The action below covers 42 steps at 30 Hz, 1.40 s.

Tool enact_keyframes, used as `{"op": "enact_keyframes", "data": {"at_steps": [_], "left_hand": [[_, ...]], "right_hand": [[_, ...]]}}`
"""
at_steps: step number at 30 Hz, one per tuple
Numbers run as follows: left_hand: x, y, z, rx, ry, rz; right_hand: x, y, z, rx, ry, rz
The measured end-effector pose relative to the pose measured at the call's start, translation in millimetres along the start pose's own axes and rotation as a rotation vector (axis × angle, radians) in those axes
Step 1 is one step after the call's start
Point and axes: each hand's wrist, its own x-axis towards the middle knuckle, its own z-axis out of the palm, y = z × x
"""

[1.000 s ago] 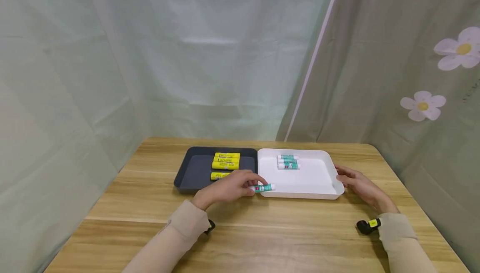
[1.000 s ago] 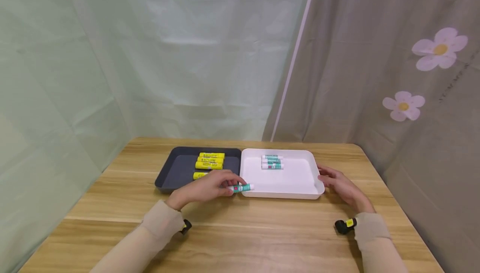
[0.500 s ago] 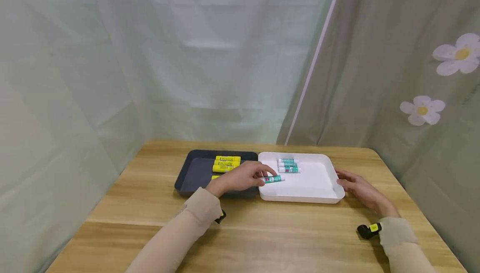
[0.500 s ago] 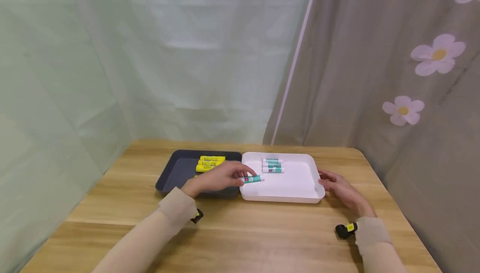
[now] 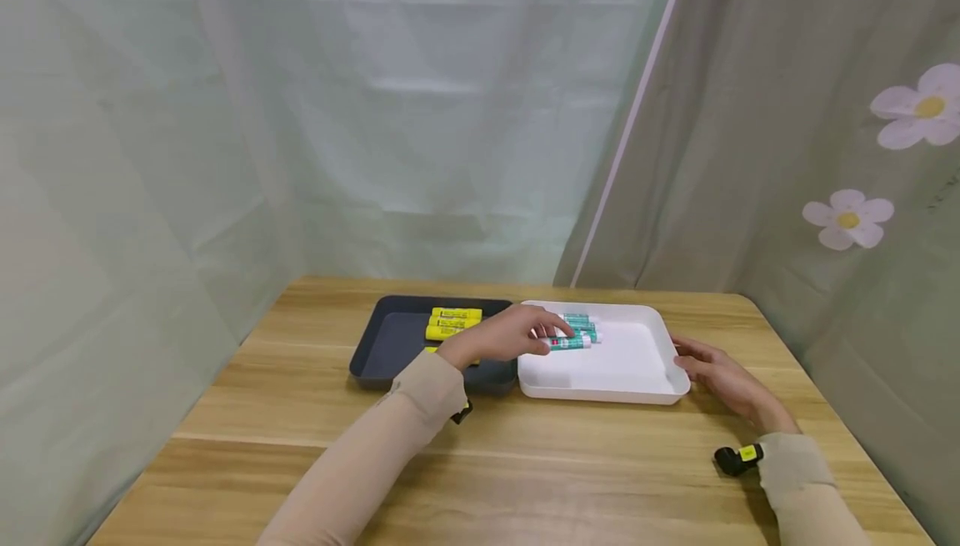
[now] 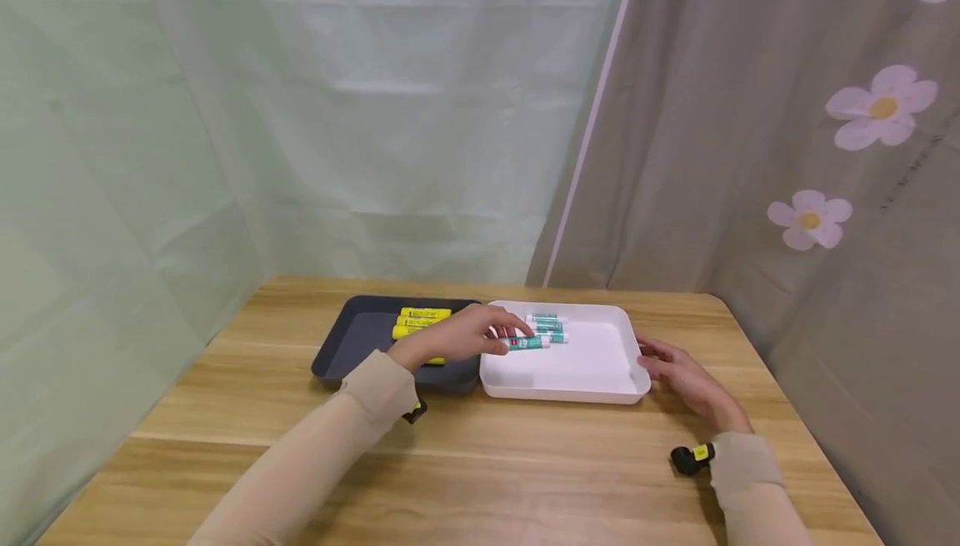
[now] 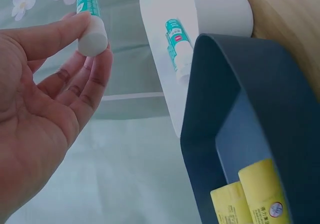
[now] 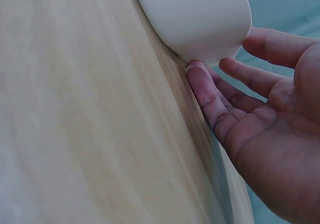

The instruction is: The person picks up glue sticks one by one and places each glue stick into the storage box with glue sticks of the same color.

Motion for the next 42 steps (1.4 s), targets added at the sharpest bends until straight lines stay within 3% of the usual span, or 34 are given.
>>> {"op": "enact_keyframes", "data": {"at_steps": [13, 22, 32, 42], "left_hand": [[27.1, 10.6, -7.8, -0.052, -0.041, 0.021], [47.3, 8.0, -7.5, -0.064, -0.063, 0.003], [63.7, 10.4, -8.7, -0.008, -0.084, -0.034], [86.0, 12.9, -5.0, 0.044, -0.127, -0.024]], "right_hand": [[-1.1, -1.6, -0.8, -0.001, 0.000, 0.006], [-2.0, 0.2, -2.6, -0.012, 0.005, -0.011], [-0.4, -3.6, 1.0, 0.002, 0.000, -0.014], [-4.4, 1.4, -1.8, 0.001, 0.002, -0.010]]}}
